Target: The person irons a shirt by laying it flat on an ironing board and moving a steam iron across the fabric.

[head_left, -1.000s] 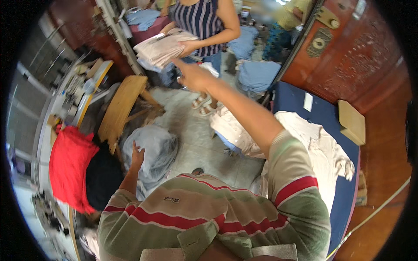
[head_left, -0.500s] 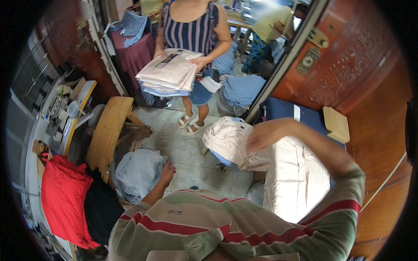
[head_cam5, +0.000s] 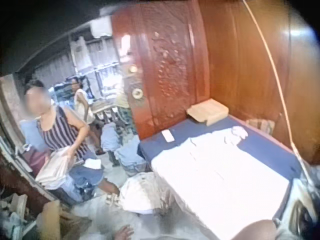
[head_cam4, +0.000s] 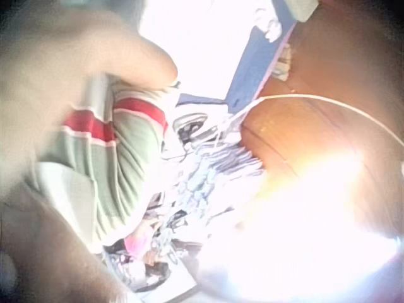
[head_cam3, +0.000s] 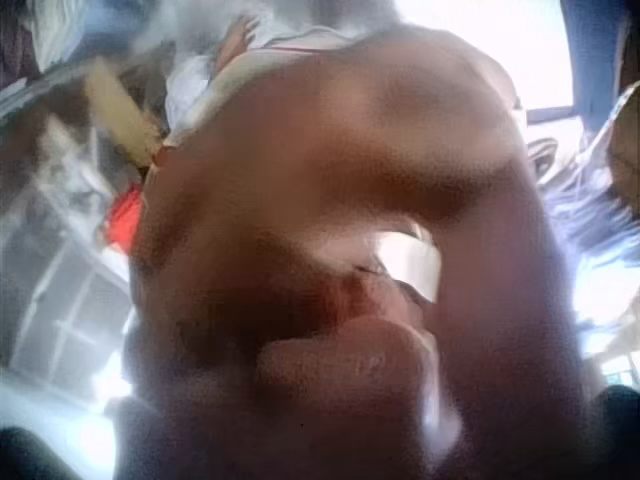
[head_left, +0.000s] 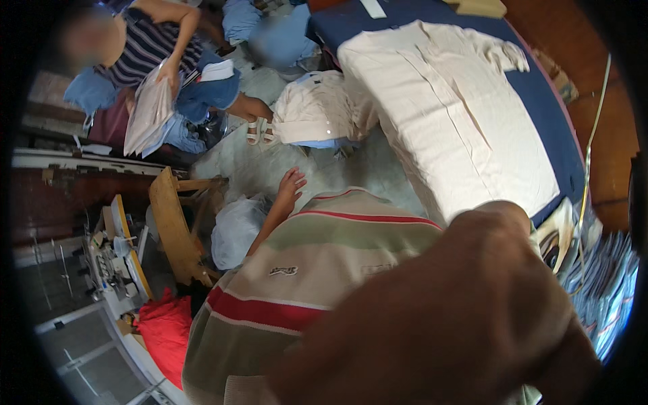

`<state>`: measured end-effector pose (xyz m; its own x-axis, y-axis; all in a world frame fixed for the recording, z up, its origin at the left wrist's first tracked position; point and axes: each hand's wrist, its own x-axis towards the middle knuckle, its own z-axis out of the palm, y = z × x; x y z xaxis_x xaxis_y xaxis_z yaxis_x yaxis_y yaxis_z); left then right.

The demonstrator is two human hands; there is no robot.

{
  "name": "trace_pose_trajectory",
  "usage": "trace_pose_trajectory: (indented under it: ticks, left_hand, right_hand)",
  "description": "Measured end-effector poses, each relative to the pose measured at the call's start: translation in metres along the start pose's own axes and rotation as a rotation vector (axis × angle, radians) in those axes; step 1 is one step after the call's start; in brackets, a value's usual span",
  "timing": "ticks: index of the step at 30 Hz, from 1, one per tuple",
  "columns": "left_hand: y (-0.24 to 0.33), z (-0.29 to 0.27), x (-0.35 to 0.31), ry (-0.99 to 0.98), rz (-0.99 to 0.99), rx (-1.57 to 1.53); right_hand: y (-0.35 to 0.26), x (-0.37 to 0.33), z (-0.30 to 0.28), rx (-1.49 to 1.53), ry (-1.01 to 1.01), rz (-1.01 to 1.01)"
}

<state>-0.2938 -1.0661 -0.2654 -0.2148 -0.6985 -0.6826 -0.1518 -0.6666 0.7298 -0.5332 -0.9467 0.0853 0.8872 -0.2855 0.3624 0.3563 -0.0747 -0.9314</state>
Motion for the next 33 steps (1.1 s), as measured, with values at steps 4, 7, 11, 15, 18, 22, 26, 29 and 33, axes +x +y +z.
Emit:
trace_pose_trajectory:
  ticks: [4,7,11,15,18,22,26,29,33]
  left_hand:
    - [0.03,0.052,0.001,-0.122,-0.001,0.166]
    - [0.071,0.111,0.02,-0.191,0.267,0.289]
    - [0.113,0.167,0.047,-0.165,0.846,0.569]
    - [0.18,0.231,0.072,-0.076,1.352,0.785]
    - [0.232,0.253,0.099,0.009,1.358,0.866]
    - [0.313,0.227,0.174,0.282,1.382,0.728]
    - [0.399,0.125,0.268,0.691,1.116,1.011]
    - [0.458,0.014,0.305,0.676,0.29,1.514]
    - [0.499,0.033,0.289,0.643,0.214,1.601]
  right_hand:
    - [0.011,-0.093,0.042,-0.135,0.465,0.095]
    - [0.012,-0.157,0.062,-0.287,0.91,0.209]
    - [0.029,-0.22,0.051,-0.452,1.524,0.39]
    - [0.062,-0.293,0.032,-0.635,2.128,0.469]
    - [0.109,-0.322,0.035,-0.817,2.36,0.552]
    - [0.147,-0.33,0.06,-1.655,1.991,1.349]
    - [0.17,-0.329,0.059,-1.306,1.98,1.775]
    - [0.168,-0.322,0.052,-1.224,1.973,1.737]
    - [0.168,-0.32,0.06,-1.194,2.04,1.732]
